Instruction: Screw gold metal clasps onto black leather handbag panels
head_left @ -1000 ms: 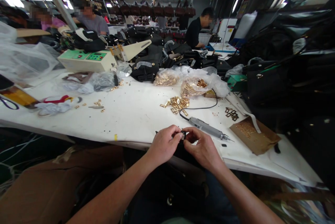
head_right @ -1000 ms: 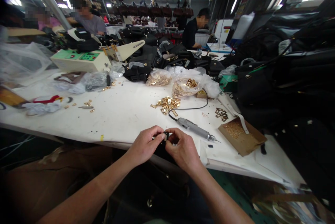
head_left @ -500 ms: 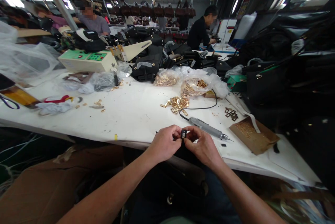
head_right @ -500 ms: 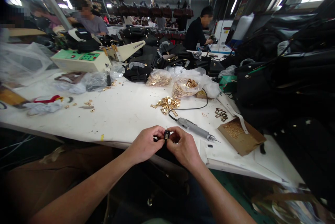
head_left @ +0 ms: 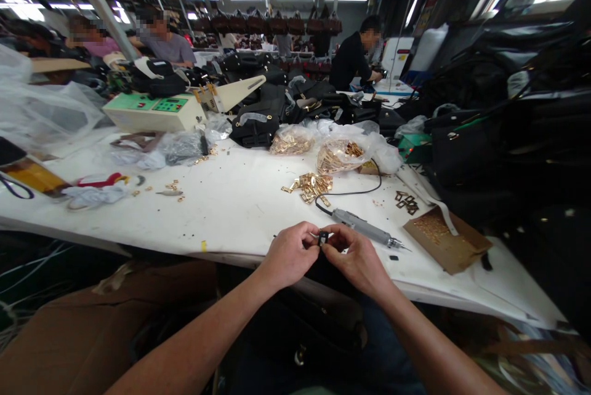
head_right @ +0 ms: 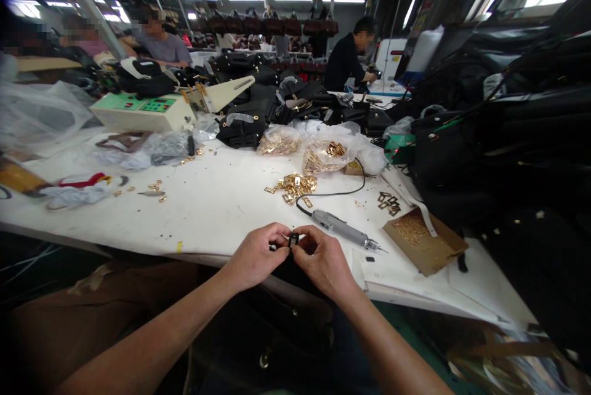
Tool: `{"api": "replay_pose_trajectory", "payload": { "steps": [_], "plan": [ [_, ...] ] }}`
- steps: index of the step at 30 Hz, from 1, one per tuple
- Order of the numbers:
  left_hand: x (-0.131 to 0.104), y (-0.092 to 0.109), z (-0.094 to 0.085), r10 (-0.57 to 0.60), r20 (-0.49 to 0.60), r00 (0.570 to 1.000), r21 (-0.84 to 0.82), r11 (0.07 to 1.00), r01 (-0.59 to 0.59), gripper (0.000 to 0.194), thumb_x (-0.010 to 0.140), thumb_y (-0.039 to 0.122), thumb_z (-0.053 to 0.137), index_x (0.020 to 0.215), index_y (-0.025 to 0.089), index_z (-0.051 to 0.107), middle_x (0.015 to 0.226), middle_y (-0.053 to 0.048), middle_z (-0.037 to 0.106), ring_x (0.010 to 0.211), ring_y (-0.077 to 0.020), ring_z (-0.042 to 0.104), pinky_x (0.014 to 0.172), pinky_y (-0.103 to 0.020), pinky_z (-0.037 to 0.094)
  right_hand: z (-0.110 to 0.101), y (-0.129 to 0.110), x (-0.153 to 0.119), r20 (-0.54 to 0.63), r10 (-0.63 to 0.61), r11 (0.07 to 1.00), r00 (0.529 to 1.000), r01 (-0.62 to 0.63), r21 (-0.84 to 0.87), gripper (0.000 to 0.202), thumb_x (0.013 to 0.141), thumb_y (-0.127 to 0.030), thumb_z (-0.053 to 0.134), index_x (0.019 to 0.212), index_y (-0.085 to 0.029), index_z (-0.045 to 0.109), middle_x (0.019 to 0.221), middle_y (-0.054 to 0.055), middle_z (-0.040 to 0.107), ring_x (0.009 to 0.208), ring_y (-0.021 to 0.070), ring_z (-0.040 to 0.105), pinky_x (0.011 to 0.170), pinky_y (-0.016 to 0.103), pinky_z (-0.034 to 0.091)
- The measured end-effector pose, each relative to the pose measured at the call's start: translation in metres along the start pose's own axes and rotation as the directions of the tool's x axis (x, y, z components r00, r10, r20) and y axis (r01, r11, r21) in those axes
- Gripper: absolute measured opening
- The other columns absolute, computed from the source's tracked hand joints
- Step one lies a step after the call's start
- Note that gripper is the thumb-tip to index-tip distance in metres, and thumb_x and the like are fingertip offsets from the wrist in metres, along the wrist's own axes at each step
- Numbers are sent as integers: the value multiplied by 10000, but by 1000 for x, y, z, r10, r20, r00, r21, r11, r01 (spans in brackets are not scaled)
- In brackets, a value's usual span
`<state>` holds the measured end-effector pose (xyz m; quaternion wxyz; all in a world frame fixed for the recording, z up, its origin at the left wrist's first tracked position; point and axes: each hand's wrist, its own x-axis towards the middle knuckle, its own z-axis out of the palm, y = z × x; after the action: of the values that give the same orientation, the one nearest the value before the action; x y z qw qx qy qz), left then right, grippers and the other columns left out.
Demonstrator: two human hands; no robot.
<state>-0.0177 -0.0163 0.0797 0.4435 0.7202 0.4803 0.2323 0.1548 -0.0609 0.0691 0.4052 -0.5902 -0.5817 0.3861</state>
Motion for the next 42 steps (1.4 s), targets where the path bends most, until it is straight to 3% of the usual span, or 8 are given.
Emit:
{"api": "replay_pose_trajectory", "payload": {
  "steps": [11,17,23,29,31,34,38,42],
  "plan": [
    [1,0,0,44,-31,999,-37,998,-46,214,779,147,618,976,224,586,880,23,740,814,-157,685,760,-272,479,-11,-6,10,23,37,995,999,-38,94,199,863,-337,633,881,-181,756,784,11,720,745,181,632,720,289,479],
    [-2,0,4,23,-58,998,-50,998,-26,222,784,317,724,946,228,602,840,23,717,785,-169,680,741,-279,491,-8,-1,10,19,36,991,999,-39,126,200,852,-351,656,888,-188,766,826,20,735,778,191,647,724,290,486],
    [3,-4,-8,85,61,995,-63,995,-81,198,769,132,630,949,213,627,882,4,751,825,-169,701,814,-283,505,-10,1,9,37,51,987,998,-56,151,210,854,-368,664,891,-181,751,768,18,715,722,179,634,695,288,487],
    [-5,-12,-21,202,58,978,342,916,-210,298,861,302,665,1153,252,693,1144,-57,749,1081,-264,669,986,-381,466,-13,4,8,39,70,976,997,-76,205,230,857,-382,679,896,-168,752,723,10,687,675,164,614,666,280,472],
    [-9,-14,-22,274,133,952,470,829,-304,374,846,405,724,1192,266,695,1115,-71,749,1052,-289,668,966,-397,459,-14,3,6,55,53,971,997,-64,231,233,859,-385,683,895,-165,752,735,14,689,684,164,614,671,281,475],
    [-13,-10,-24,302,265,916,517,757,-400,174,926,366,632,1011,273,751,905,-54,751,869,-249,673,843,-351,458,-17,-4,-1,104,24,966,994,-50,255,239,861,-392,693,888,-161,749,751,24,698,698,164,616,677,281,481],
    [-26,4,-25,243,354,903,352,860,-370,259,913,359,606,702,233,689,628,6,598,637,-166,541,656,-271,389,-22,-15,-20,209,58,939,976,-124,321,276,841,-433,723,866,-159,740,749,27,699,678,162,626,679,284,513],
    [-37,-4,-11,60,587,808,149,972,-180,304,873,384,583,626,208,584,533,54,421,514,-124,410,491,-234,299,-18,1,-37,299,117,916,947,-219,337,294,812,-449,745,865,-159,741,744,28,711,646,158,634,646,276,519]
  ]
}}
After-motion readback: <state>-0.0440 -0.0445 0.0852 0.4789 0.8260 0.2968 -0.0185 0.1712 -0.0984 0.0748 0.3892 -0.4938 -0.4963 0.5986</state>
